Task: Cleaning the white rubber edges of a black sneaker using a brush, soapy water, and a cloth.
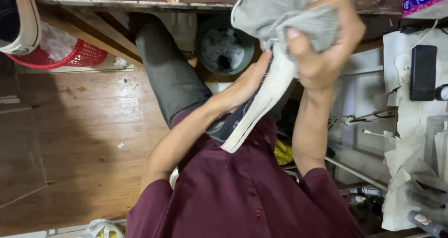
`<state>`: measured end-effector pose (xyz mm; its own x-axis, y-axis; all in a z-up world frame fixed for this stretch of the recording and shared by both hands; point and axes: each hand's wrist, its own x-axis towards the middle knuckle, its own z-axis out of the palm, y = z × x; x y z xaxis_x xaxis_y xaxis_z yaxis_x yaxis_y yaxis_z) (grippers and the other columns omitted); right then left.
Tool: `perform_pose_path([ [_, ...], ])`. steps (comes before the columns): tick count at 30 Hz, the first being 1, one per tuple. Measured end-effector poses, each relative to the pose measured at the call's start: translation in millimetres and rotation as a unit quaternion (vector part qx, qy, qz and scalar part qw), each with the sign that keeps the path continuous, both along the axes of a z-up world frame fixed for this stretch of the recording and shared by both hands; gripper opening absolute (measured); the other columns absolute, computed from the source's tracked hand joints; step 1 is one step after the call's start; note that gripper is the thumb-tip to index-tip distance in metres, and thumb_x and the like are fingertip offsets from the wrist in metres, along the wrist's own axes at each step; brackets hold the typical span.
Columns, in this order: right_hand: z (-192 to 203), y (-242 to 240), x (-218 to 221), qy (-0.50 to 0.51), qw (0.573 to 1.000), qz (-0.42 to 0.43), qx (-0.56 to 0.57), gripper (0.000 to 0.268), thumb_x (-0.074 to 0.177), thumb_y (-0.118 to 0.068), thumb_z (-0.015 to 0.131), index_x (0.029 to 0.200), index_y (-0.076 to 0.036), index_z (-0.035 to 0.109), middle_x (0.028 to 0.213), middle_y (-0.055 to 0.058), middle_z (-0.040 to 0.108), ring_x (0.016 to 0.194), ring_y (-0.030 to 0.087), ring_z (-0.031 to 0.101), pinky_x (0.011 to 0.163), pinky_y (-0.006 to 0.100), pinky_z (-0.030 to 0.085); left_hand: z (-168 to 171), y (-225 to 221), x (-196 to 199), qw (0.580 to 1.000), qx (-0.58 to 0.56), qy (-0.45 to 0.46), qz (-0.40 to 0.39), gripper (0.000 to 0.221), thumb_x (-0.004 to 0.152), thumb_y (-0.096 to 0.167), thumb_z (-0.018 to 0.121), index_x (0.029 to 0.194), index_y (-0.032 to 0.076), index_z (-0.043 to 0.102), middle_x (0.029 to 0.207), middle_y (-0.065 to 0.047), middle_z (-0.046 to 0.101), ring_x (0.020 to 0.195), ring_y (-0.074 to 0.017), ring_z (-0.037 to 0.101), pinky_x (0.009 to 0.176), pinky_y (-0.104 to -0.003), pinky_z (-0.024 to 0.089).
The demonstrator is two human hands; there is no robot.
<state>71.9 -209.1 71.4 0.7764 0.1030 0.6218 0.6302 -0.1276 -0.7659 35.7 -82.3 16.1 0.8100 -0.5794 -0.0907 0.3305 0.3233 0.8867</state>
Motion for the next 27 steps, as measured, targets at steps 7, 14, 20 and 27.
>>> perform_pose_path([
  [7, -9, -8, -2, -0.055, 0.987, 0.130, -0.075, 0.021, 0.078, -0.016, 0.059, 0.079, -0.002, 0.044, 0.077, 0.018, 0.054, 0.072, 0.029, 0.051, 0.079, 0.044, 0.034, -6, 0, -10, 0.983, 0.099, 0.147, 0.059, 0.045, 0.090, 0.053, 0.030, 0.057, 0.022, 0.029, 0.051, 0.006, 0.032, 0.048, -0.0068, 0.030, 0.049, -0.024, 0.022],
  [14, -32, -6, -1, -0.195, 0.950, 0.235, -0.061, 0.034, 0.082, -0.023, 0.065, 0.094, 0.000, 0.043, 0.100, 0.028, 0.061, 0.096, 0.040, 0.065, 0.109, 0.050, 0.035, -9, 3, -16, 0.982, 0.086, 0.159, 0.051, 0.069, 0.087, 0.053, 0.019, 0.110, 0.005, 0.062, 0.116, -0.012, 0.064, 0.107, -0.0155, 0.057, 0.092, -0.027, 0.044],
  [20, -51, 27, -40, -0.167, 0.974, 0.090, -0.127, 0.025, 0.085, -0.023, 0.060, 0.083, 0.002, 0.054, 0.096, 0.022, 0.066, 0.098, 0.039, 0.065, 0.093, 0.056, 0.049, -36, 2, -20, 0.974, 0.022, 0.221, 0.047, 0.060, 0.087, 0.050, 0.023, 0.106, 0.006, 0.060, 0.108, -0.010, 0.062, 0.098, -0.0151, 0.055, 0.085, -0.027, 0.043],
  [27, -63, 31, -49, -0.102, 0.977, 0.076, -0.174, 0.003, 0.081, 0.001, 0.051, 0.081, 0.005, 0.050, 0.098, 0.021, 0.066, 0.098, 0.042, 0.065, 0.094, 0.054, 0.050, -93, -2, -14, 0.953, -0.065, 0.294, 0.034, 0.049, 0.088, 0.045, 0.029, 0.100, 0.008, 0.057, 0.096, -0.008, 0.058, 0.085, -0.0146, 0.052, 0.076, -0.027, 0.043],
])
